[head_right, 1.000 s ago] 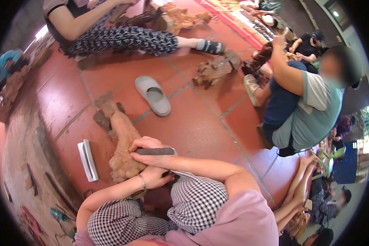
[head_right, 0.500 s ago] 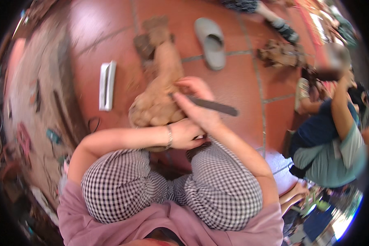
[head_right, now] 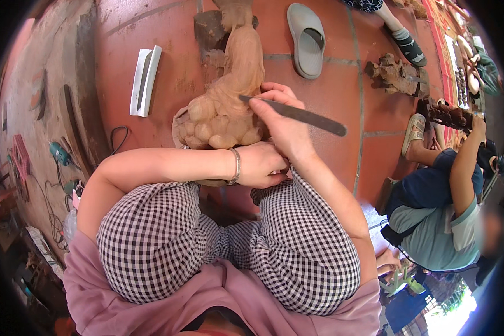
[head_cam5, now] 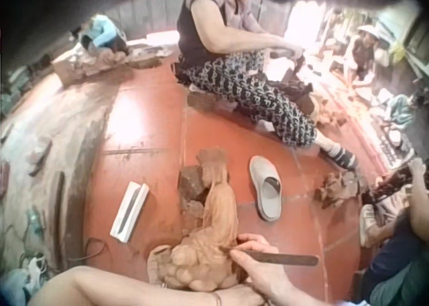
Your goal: The person sits on the floor and carves a wooden object using a chisel. They hold the wood steady with one hand and use the chisel with the other to shape the surface.
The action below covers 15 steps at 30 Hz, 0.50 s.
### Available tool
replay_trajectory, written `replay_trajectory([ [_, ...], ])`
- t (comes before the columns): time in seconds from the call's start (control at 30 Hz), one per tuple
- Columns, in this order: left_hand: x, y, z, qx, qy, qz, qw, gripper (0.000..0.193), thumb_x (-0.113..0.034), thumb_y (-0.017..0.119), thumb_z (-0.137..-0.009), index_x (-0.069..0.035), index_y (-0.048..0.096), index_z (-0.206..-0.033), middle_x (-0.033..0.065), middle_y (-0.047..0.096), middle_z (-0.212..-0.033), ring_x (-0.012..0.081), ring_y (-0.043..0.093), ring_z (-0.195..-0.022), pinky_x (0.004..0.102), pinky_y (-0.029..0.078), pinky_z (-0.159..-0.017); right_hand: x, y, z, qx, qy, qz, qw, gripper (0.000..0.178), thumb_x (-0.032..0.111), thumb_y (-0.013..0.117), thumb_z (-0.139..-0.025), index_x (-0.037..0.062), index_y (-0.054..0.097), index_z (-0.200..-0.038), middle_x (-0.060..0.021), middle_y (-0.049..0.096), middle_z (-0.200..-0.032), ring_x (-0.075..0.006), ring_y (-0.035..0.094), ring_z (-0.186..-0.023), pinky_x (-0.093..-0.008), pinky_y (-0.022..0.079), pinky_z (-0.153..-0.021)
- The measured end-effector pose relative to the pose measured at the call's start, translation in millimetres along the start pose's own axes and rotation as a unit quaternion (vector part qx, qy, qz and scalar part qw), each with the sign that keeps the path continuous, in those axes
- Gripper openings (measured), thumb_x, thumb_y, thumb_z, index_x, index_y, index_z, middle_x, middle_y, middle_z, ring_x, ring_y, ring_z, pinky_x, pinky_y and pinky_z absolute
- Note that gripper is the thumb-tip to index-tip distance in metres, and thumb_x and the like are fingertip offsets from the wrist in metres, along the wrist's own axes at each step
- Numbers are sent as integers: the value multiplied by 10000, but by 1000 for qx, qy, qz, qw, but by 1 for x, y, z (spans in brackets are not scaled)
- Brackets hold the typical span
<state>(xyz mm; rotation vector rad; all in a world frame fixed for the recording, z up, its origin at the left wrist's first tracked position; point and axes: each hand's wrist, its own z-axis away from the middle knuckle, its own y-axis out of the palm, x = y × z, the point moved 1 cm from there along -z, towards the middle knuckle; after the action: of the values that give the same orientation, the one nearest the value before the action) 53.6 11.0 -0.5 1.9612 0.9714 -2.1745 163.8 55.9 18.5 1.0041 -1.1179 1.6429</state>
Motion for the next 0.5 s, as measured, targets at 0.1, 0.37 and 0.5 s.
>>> replay_trajectory([
  [0.1,-1,2,1,11,-9,-30,999,208,-201,661,-863,1,711,-849,175,688,-836,363,655,-905,459,518,-850,-4,-10,-4,3,93,-202,975,159,153,728,-881,2,734,-931,-137,604,-1305,-205,596,-1123,-336,474,-939],
  [0.37,-1,2,3,24,-14,-37,999,219,-221,645,-888,-18,727,-882,164,695,-877,335,658,-911,454,516,-871,2,-5,-6,2,4,-78,997,131,102,707,-894,-25,710,-929,-142,661,-1224,-177,635,-1048,-321,491,-918],
  [0.5,5,9,0,-10,8,-12,1000,249,-226,622,-876,0,727,-873,204,699,-878,371,669,-894,475,523,-868,7,-1,-1,1,-12,-47,999,158,134,702,-926,-24,704,-941,-110,689,-1182,-146,619,-1049,-315,495,-910],
])
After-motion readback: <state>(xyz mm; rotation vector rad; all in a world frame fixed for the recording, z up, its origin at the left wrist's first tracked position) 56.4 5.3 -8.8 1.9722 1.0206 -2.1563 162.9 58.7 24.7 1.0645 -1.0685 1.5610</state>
